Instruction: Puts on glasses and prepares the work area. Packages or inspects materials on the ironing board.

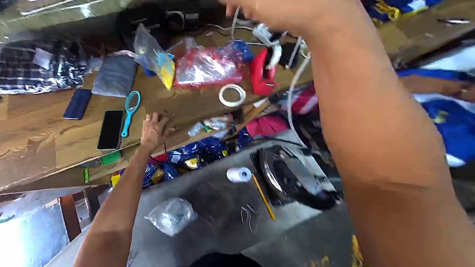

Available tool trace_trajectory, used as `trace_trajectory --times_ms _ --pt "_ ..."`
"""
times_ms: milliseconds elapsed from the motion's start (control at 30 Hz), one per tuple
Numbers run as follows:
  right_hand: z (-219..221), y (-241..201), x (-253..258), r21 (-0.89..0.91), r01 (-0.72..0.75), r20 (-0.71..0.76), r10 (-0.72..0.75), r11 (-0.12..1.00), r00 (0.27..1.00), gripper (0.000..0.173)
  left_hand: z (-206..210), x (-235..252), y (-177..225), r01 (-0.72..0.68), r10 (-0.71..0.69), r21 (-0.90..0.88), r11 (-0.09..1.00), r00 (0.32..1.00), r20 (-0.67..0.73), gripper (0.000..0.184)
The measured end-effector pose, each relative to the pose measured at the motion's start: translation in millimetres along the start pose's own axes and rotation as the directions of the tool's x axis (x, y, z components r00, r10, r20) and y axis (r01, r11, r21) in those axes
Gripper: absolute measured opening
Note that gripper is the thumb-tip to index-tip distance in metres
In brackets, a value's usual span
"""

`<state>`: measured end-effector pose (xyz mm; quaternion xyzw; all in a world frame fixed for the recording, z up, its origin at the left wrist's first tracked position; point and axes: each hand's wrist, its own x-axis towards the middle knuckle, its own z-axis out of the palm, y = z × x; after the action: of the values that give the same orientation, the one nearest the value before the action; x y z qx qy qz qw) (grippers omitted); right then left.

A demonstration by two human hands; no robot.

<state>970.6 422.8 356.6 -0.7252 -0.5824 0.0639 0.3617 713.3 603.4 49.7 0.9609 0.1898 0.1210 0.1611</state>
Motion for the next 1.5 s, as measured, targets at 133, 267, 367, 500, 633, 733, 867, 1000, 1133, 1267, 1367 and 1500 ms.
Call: trace_trajectory --times_ms 133,267,367,500,633,733,867,1000,1133,1267,1367,1500 --pt "-23 -31 -172 -0.076 0.215 0.146 -0.202 0.974 0.968 0.029 -31 13 8 0.080 -0.051 -0.144 0.986 0.979 0.195 0.049" --pt "-11 -24 -356 -0.004 -0.111 0.093 0.111 0.994 0.989 0.024 -88 -2 61 0.223 -0.079 -0.314 0.923 0.908 0.412 0.043" --pt "34 -6 -473 0.096 -0.450 0.059 0.446 0.888 0.893 0.020 -136 -52 122 0.124 0.001 -0.370 0.921 0.948 0.319 0.033" --pt "105 18 -563 0.168 -0.759 0.136 0.748 0.629 0.649 0.021 -128 -145 195 0.047 0.212 -0.605 0.795 0.912 0.350 0.022" --pt "160 20 -588 0.201 -0.814 0.153 0.804 0.544 0.575 0.026 -1 -188 243 -0.056 0.351 -0.466 0.883 0.739 0.575 0.024" --pt "182 12 -590 0.201 -0.804 0.144 0.795 0.559 0.589 0.025 75 -194 268 -0.150 0.320 -0.340 0.928 0.788 0.525 0.036" --pt "195 8 -601 0.218 -0.819 0.114 0.819 0.532 0.562 0.025 125 -194 291 -0.291 0.357 -0.210 0.933 0.816 0.456 0.084" --pt "197 8 -617 0.229 -0.820 0.097 0.826 0.525 0.555 0.025 149 -201 288 -0.398 0.478 -0.281 0.873 0.810 0.339 0.044" --pt "199 15 -622 0.256 -0.810 0.000 0.838 0.528 0.546 0.024 148 -222 265 -0.361 0.491 -0.397 0.844 0.818 0.299 0.017" --pt "215 20 -607 0.176 -0.785 0.051 0.791 0.594 0.610 0.034 108 -247 234 -0.284 0.382 -0.259 0.923 0.746 0.545 0.029" --pt "236 20 -591 0.043 -0.779 0.044 0.778 0.626 0.627 0.033 63 -247 221 -0.226 0.203 -0.074 0.971 0.630 0.750 0.030" --pt "250 17 -585 0.001 -0.752 -0.089 0.749 0.659 0.656 0.023 30 -214 230 0.092 0.018 -0.132 0.987 0.752 0.659 0.033"
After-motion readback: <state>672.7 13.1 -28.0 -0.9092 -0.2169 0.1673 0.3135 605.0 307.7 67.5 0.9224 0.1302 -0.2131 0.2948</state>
